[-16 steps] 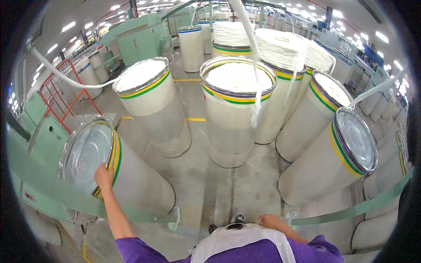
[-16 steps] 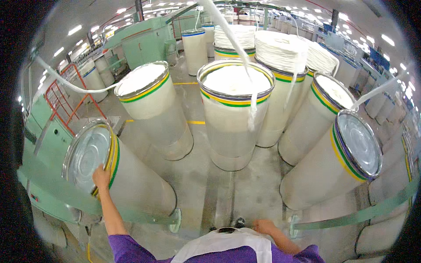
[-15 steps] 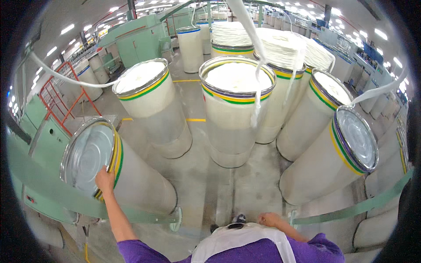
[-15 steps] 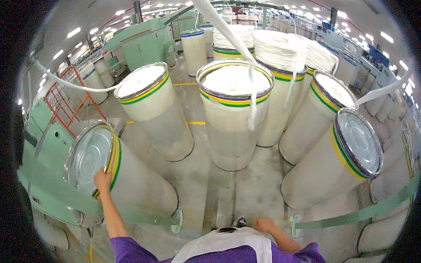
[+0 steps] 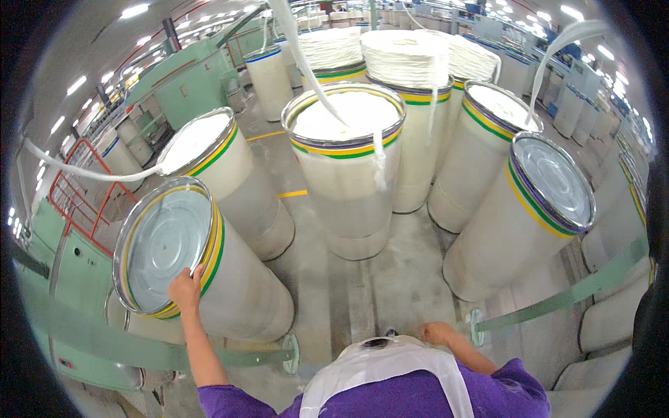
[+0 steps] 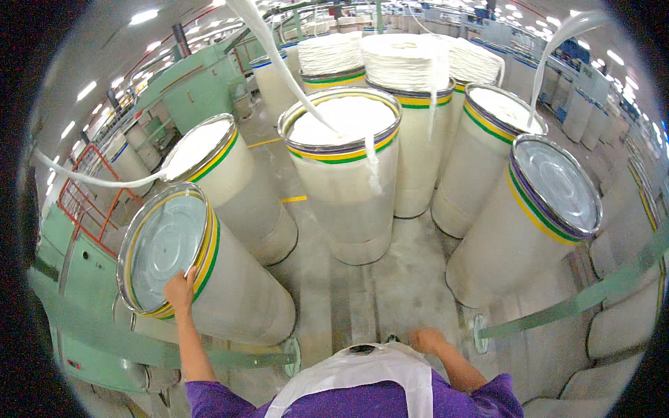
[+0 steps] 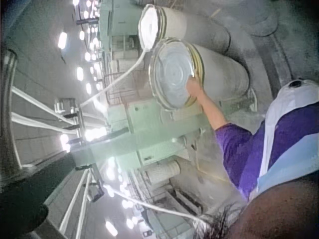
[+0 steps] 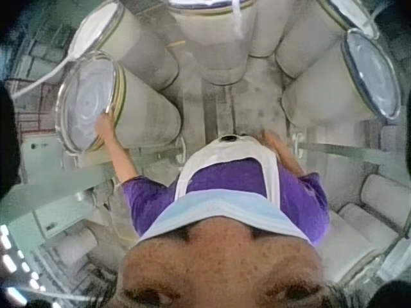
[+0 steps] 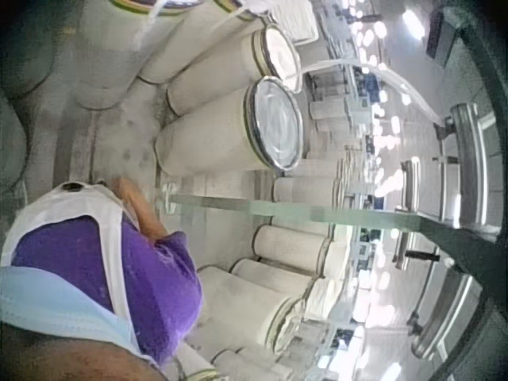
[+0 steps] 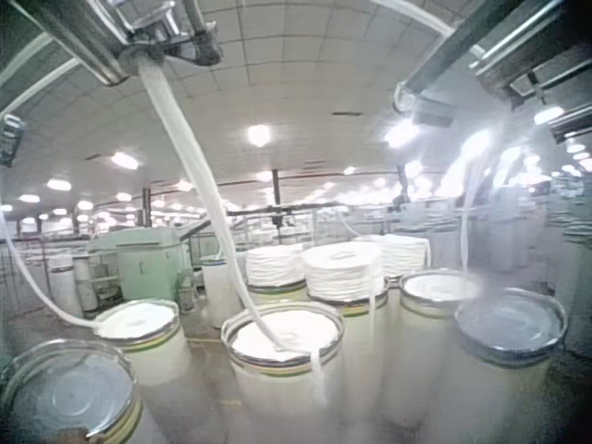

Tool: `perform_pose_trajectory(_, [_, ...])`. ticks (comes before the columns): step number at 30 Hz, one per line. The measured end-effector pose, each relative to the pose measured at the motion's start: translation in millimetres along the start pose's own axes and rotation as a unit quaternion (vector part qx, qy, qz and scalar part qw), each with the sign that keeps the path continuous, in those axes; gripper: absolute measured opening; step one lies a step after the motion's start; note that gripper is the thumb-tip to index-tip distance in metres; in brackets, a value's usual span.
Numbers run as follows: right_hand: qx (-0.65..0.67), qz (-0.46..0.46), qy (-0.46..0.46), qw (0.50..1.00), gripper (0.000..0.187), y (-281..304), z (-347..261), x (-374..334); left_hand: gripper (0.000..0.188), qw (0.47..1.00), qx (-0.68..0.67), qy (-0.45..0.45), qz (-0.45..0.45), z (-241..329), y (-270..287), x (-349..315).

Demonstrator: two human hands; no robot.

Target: The person repeatedly places metal lids on large cylindrical containers, then removes them to pull and arrange white textile material from inside. They walk between containers, lift and set down lids, and use both hands to gather and fold the material. The person also uses a small stick to adjust the textile strands.

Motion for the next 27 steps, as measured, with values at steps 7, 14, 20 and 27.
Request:
perform_pose_trajectory(7, [0.122, 0.051, -0.049, 0.990, 0.042, -43, 24, -54, 0.054, 1.000, 0.001, 0.028, 0.004, 79, -52, 57])
perform_pose_trajectory(14, [0.170, 0.072, -0.109, 0.977, 0.039, -83, 59, -91, 0.038, 0.995, -0.092, -0.042, -0.027, 186, -82, 80])
perform_pose_trajectory(20, [0.168, 0.117, -0.071, 0.976, 0.035, -94, 70, -102, 0.033, 0.980, -0.147, -0.114, -0.072, 242, -45, 14])
perform_pose_trajectory(27, [0.100, 0.102, -0.042, 0.989, 0.036, -33, 47, -63, 0.041, 0.963, -0.181, -0.182, -0.079, 159, 40, -93])
Point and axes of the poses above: each hand's wrist, its own x-axis towards the middle knuckle, its own y-axis out of the back of the hand, z = x × y, the point moved 6 cm from there along x, towards the middle knuckle, and after that the axes turned 1 degree about z, right-handed, at the moved point
